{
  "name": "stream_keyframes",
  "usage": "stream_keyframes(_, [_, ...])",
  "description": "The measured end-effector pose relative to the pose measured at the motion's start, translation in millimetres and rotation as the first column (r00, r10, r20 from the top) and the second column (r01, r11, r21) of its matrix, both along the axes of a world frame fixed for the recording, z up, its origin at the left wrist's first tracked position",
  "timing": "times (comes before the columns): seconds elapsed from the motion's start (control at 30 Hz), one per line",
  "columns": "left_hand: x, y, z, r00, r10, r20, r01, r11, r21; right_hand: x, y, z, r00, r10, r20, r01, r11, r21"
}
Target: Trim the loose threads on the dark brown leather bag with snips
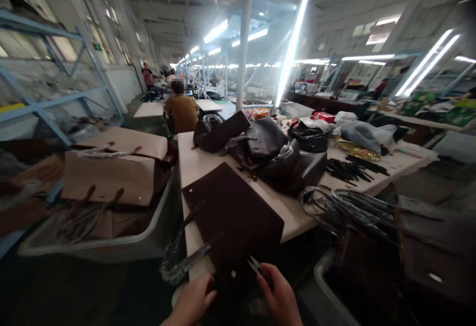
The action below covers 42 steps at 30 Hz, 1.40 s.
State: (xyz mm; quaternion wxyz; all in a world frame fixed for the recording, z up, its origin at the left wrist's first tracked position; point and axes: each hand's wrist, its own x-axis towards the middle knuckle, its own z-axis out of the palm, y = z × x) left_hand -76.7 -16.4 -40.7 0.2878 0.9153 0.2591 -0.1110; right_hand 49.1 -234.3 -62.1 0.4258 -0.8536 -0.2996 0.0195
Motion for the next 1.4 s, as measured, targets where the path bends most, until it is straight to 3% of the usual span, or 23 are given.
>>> stream_keyframes(0.07, [-4,-10,-15.7,1.0,-0.009,-0.004,0.009,1.0,0.0,-8,9,-9.4,0.995,0.064,-0.073,-0.069,0.995,-0.076])
stream_keyframes(0.2, [21,-25,-35.1,0.999,-0.006,0.033,0.004,0.998,0.065,-7,26,-29.2,0.991,0.114,-0.071,-0.125,0.975,-0.183])
stream_keyframes(0.37, [38,-30,-50.2,0.999,0.01,0.05,-0.012,0.999,0.034,-15,20,-47.2,0.984,0.167,-0.062,-0.177,0.95,-0.255])
stream_keyframes(0.57, [40,-26,-46.7,0.997,0.024,0.077,-0.017,0.996,-0.093,-18,31,-48.3,0.981,0.194,-0.021,-0.191,0.936,-0.296])
stream_keyframes(0.77, [44,-28,-36.3,0.997,0.001,0.078,0.008,0.993,-0.115,-18,36,-47.8,0.984,0.18,0.006,-0.17,0.938,-0.301])
stream_keyframes(0.97, [26,12,-31.0,0.999,-0.025,0.027,0.026,0.998,-0.059,-14,24,-47.2,0.991,0.131,0.027,-0.115,0.938,-0.328])
stream_keyframes(1.13, [12,38,-33.8,0.999,-0.045,0.027,0.046,0.998,-0.032,-13,35,-52.1,0.989,0.129,0.071,-0.093,0.919,-0.384])
stream_keyframes(1.4, [-9,38,-44.5,0.995,-0.09,-0.047,0.085,0.992,-0.089,-15,37,-55.8,0.983,0.156,0.094,-0.102,0.898,-0.429])
